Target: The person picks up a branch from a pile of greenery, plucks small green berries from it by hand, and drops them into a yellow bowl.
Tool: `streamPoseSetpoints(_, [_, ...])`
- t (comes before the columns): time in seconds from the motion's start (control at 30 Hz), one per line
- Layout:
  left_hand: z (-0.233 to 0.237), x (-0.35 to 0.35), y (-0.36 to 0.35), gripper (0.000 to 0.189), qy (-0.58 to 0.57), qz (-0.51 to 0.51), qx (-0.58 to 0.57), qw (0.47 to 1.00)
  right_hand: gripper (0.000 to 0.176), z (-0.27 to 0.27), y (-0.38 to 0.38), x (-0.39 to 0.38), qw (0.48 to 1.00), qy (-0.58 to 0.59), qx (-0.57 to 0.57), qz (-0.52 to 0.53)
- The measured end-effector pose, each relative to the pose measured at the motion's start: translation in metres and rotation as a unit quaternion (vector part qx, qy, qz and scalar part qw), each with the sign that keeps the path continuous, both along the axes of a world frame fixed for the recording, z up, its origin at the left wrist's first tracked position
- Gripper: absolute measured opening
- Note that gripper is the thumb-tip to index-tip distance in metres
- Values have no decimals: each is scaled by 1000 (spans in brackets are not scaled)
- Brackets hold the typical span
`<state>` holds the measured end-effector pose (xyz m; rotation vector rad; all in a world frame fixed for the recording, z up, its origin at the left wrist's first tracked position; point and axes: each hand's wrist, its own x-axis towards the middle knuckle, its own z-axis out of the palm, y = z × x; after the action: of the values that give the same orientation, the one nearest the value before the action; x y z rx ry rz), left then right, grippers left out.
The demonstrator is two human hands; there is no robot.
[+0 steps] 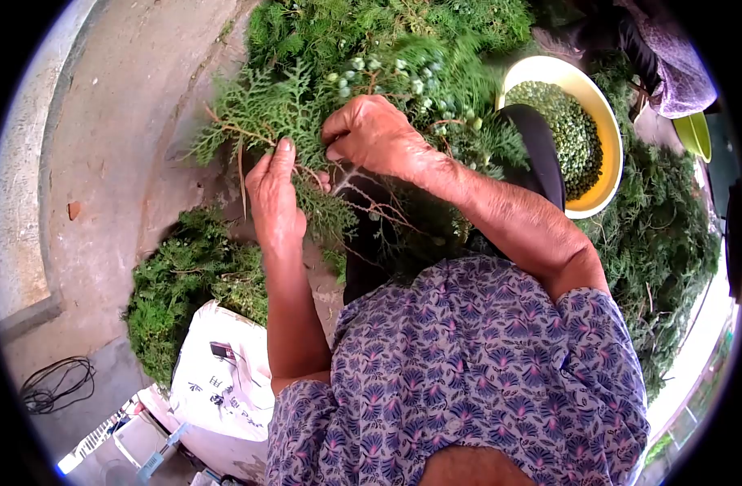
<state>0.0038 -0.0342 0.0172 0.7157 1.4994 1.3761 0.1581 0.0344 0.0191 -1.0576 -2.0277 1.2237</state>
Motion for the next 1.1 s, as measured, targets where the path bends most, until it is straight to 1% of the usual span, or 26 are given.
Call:
streamPoseSetpoints(0.03, [2, 0, -6, 31, 0, 0, -1, 1000, 13, 3, -2, -1, 1000, 12, 12, 19])
streamPoseSetpoints(0.1, [5, 6, -18, 33, 6, 61, -21, 998, 13, 5, -5, 2, 996, 8, 16, 82])
streamPoseSetpoints(0.13, [12, 19, -23, 33, 21, 99, -71, 992, 14, 0, -5, 4, 995, 17, 10, 95])
streamPoseSetpoints(0.17, [-4, 20, -23, 32, 112, 129, -50, 984, 15, -9, -4, 8, 994, 26, 3, 108])
streamPoseSetpoints(0.2, [-13, 20, -28, 32, 40, 95, -54, 993, 18, -26, -1, 10, 990, 23, 35, 134])
streamPoseSetpoints(0.23, [-12, 27, -29, 32, -34, 59, -59, 996, 18, -26, 0, 17, 991, 20, 30, 129])
streamPoseSetpoints(0.33, [-25, 41, -25, 29, -82, 70, -48, 993, 20, -23, 6, 46, 973, 123, -188, 50])
streamPoseSetpoints(0.37, [-28, 44, -22, 29, -86, 64, -46, 993, 20, -27, 8, 53, 957, 194, -217, 6])
streamPoseSetpoints(0.43, [-32, 44, -24, 28, -48, 89, -44, 994, 20, -29, 6, 64, 934, 278, -220, -48])
streamPoseSetpoints(0.47, [-36, 39, -25, 30, -58, 73, -57, 994, 19, -30, 6, 70, 950, 222, -200, -87])
streamPoseSetpoints(0.5, [-39, 39, -25, 30, -56, 71, -58, 994, 18, -30, 5, 73, 948, 219, -202, -111])
streamPoseSetpoints(0.57, [-43, 39, -24, 33, 76, 154, -56, 984, 17, -27, -7, 79, 956, 203, -184, -108])
streamPoseSetpoints(0.6, [-41, 40, -28, 33, 23, 143, -53, 988, 15, -25, -16, 79, 960, 196, -165, -111])
streamPoseSetpoints(0.63, [-44, 40, -30, 33, 25, 143, -54, 988, 14, -22, -24, 79, 972, 166, -137, -93])
streamPoseSetpoints(0.7, [-52, 40, -32, 30, 64, 140, 10, 988, 15, -31, -38, 75, 983, 170, 55, -47])
streamPoseSetpoints(0.73, [-45, 42, -33, 26, 75, 133, -3, 988, 15, -35, -41, 72, 980, 182, 76, -33])
streamPoseSetpoints(0.77, [-43, 38, -34, 26, 75, 132, -2, 988, 15, -38, -41, 68, 983, 101, 145, -51])
streamPoseSetpoints(0.8, [-42, 30, -36, 26, 177, 81, -17, 981, 18, -47, -37, 65, 987, 76, 137, -35])
streamPoseSetpoints(0.83, [-37, 26, -37, 26, 277, 27, -32, 960, 22, -50, -33, 62, 990, 51, 127, -19])
streamPoseSetpoints(0.87, [-31, 26, -39, 24, 320, 5, -49, 946, 22, -50, -33, 59, 990, 52, 126, -22])
streamPoseSetpoints(0.9, [-24, 27, -42, 24, 320, 3, -49, 946, 26, -49, -33, 57, 992, -9, 126, -7])
streamPoseSetpoints(0.93, [-18, 30, -45, 24, 535, 11, 37, 844, 30, -47, -33, 56, 990, -69, 125, 10])
streamPoseSetpoints(0.97, [-8, 34, -48, 25, 715, 19, 120, 688, 30, -49, -31, 55, 990, -69, 124, 10])
streamPoseSetpoints(1.0, [4, 44, -51, 19, 743, 59, 103, 659, 25, -53, -28, 53, 988, -74, 131, 20])
streamPoseSetpoints(1.03, [6, 46, -55, 19, 742, 58, 102, 660, 20, -55, -26, 53, 987, -79, 139, 31])
streamPoseSetpoints(1.1, [7, 50, -58, 14, 647, -79, 236, 721, 19, -55, -23, 53, 987, -81, 129, 40])
